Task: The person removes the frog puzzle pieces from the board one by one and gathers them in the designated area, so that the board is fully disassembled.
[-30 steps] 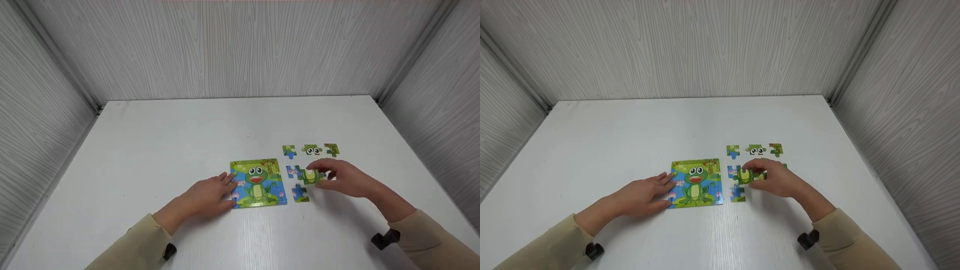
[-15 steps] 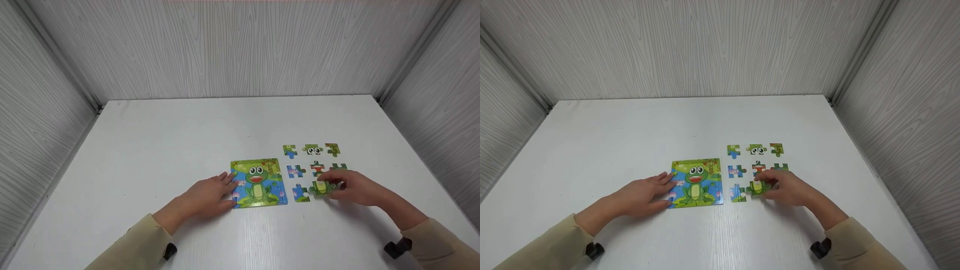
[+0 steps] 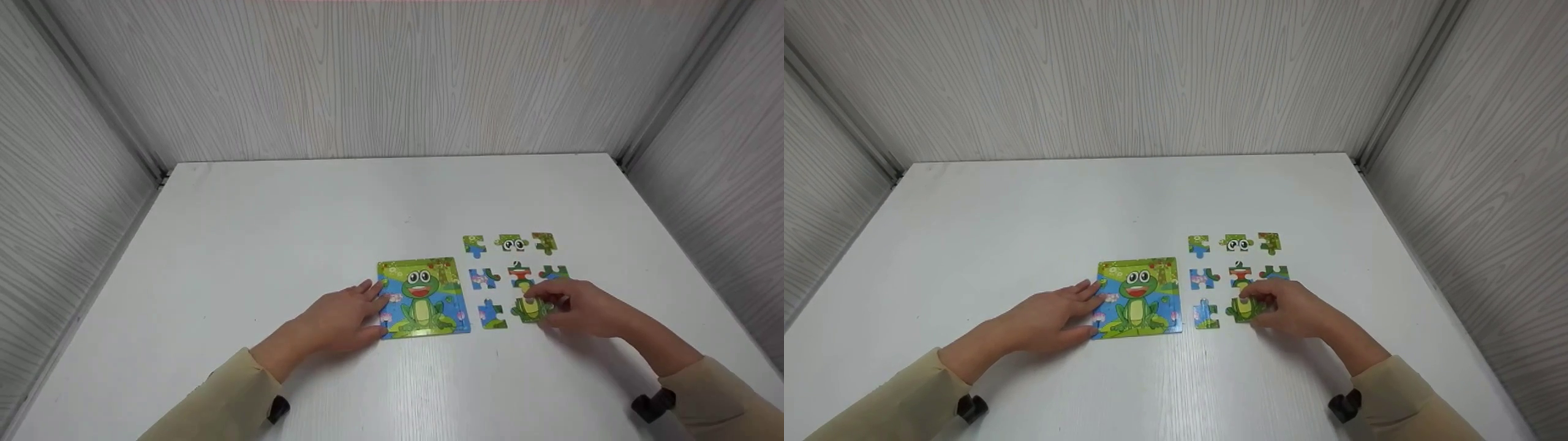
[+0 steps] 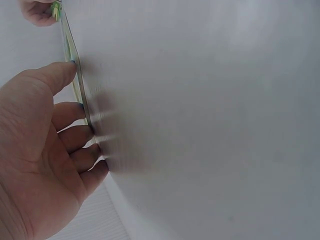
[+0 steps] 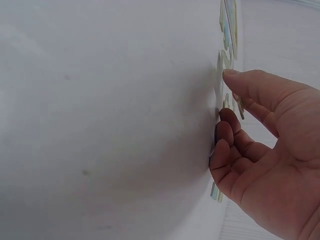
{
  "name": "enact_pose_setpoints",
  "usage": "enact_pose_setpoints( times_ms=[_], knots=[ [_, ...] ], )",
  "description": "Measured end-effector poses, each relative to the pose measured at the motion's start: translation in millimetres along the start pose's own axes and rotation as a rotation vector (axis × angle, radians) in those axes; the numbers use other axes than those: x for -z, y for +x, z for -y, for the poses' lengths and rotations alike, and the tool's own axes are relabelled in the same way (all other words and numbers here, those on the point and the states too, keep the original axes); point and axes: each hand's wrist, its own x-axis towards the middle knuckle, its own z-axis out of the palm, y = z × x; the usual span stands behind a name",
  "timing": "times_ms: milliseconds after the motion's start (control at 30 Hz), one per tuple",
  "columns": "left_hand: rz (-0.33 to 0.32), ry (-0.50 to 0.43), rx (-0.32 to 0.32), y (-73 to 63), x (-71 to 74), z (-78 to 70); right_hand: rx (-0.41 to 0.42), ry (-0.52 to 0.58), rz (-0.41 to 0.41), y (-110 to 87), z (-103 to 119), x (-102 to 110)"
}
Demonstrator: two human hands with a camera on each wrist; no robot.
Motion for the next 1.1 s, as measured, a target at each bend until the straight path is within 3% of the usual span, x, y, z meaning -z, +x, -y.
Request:
enact_pose_setpoints(
  times_ms=[533, 1100],
  knots=[
    [0.017, -0.011, 0.027, -0.8, 2.1, -0.9, -0.004, 0.019, -0.013, 2.0, -5.1, -2.7],
    [0.008, -0.022, 0.015, -2.6, 0.5, -1.5, -0.007, 0.020, -0.015, -0.4, -8.9, -5.3]
  ],
)
